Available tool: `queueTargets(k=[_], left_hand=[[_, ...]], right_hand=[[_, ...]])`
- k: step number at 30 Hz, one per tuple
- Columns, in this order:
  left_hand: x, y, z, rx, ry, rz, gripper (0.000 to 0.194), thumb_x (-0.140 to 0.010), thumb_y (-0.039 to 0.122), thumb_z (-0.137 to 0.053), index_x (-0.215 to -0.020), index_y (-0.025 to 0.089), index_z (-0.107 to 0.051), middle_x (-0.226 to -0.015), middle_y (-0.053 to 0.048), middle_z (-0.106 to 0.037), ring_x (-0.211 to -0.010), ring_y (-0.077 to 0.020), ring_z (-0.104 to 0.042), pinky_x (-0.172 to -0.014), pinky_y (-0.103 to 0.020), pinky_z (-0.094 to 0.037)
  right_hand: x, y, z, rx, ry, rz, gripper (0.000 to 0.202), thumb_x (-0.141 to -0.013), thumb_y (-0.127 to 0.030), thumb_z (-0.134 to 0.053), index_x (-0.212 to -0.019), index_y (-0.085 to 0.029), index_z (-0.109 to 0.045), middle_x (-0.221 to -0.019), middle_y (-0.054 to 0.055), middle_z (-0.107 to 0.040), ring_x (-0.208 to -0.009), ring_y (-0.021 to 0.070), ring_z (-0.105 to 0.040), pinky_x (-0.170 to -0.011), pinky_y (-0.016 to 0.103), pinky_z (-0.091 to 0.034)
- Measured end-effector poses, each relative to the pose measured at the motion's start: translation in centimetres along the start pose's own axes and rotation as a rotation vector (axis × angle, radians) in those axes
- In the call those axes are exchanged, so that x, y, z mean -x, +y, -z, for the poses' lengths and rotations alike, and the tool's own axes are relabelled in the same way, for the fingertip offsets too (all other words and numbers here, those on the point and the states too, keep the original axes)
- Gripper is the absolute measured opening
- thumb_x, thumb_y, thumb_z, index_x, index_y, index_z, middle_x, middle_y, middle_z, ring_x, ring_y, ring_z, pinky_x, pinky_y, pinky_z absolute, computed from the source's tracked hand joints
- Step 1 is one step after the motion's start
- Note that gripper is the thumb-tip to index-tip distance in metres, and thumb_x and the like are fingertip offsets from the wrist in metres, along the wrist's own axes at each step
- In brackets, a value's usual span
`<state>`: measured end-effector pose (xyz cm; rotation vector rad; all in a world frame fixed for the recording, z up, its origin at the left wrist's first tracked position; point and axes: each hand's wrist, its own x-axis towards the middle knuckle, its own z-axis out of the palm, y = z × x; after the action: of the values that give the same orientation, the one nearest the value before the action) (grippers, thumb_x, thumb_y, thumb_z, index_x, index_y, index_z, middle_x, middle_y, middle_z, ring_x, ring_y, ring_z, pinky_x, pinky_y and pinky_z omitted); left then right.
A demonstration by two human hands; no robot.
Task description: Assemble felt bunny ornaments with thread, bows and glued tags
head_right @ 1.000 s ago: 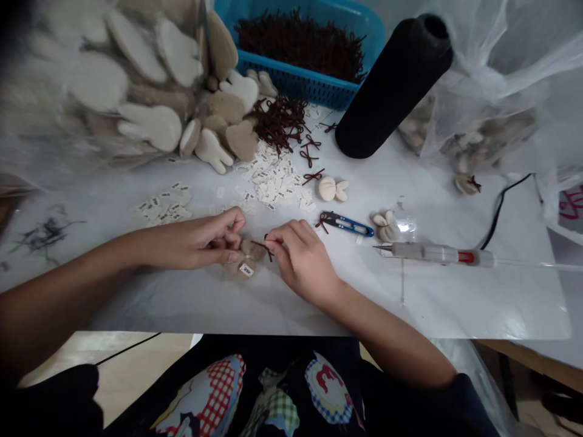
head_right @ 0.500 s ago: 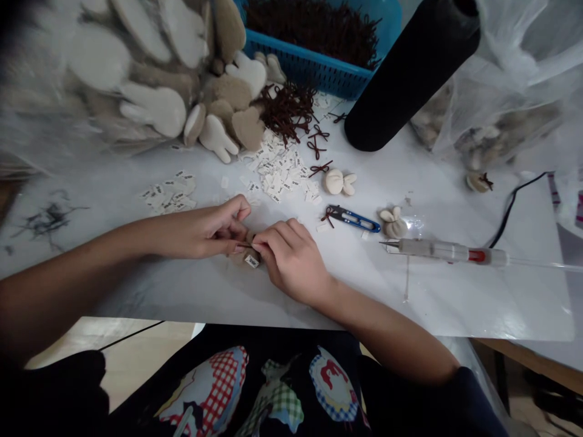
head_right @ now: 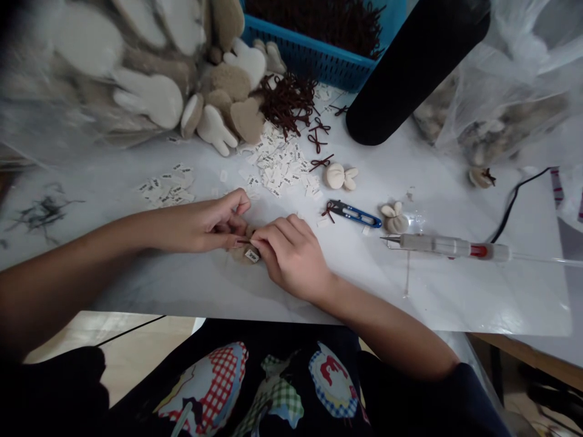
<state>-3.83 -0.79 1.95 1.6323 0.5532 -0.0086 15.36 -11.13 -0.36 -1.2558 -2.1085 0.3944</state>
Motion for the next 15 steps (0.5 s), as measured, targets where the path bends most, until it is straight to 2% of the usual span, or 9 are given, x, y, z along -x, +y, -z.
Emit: queueTargets(k=[6, 12, 15], left_hand=[[-0.15, -0.29, -0.07, 0.042, 0.003, 0.018, 0.036, -0.077, 0.022, -0.063, -0.087, 0.024, -0.028, -0.065, 0.007, -0.049, -0.056, -0.0104, -0.044, -0.054, -0.022, -0.027], [-0.14, -0.09, -0.06, 0.02, 0.005, 0.012, 0.034, -0.078, 0.021, -0.061, -0.088, 0.023, -0.029, -0.067, 0.007, -0.05, -0.057, -0.0105, -0.046, -0.056, -0.022, -0.028], [-0.17, -0.03, -0.04, 0.004, 0.005, 0.001, 0.035, -0.078, 0.021, -0.062, -0.088, 0.023, -0.029, -0.065, 0.007, -0.048, -0.055, -0.01, -0.043, -0.055, -0.022, -0.027]], right_hand=[[-0.06, -0.15, -0.33, 0.066, -0.059, -0.071, 0.019, -0.098, -0.021, -0.045, -0.086, -0.02, -0.06, -0.081, 0.006, -0.064, -0.075, 0.0208, -0.05, -0.071, 0.037, -0.044], [-0.1, -0.26, 0.02, 0.011, -0.009, -0.06, 0.017, -0.098, -0.021, -0.046, -0.087, -0.02, -0.059, -0.08, 0.006, -0.063, -0.075, 0.0202, -0.052, -0.072, 0.036, -0.044], [-0.08, -0.25, -0.1, 0.044, -0.03, -0.07, 0.018, -0.097, -0.02, -0.046, -0.085, -0.019, -0.058, -0.078, 0.006, -0.062, -0.074, 0.0208, -0.051, -0.071, 0.036, -0.044]])
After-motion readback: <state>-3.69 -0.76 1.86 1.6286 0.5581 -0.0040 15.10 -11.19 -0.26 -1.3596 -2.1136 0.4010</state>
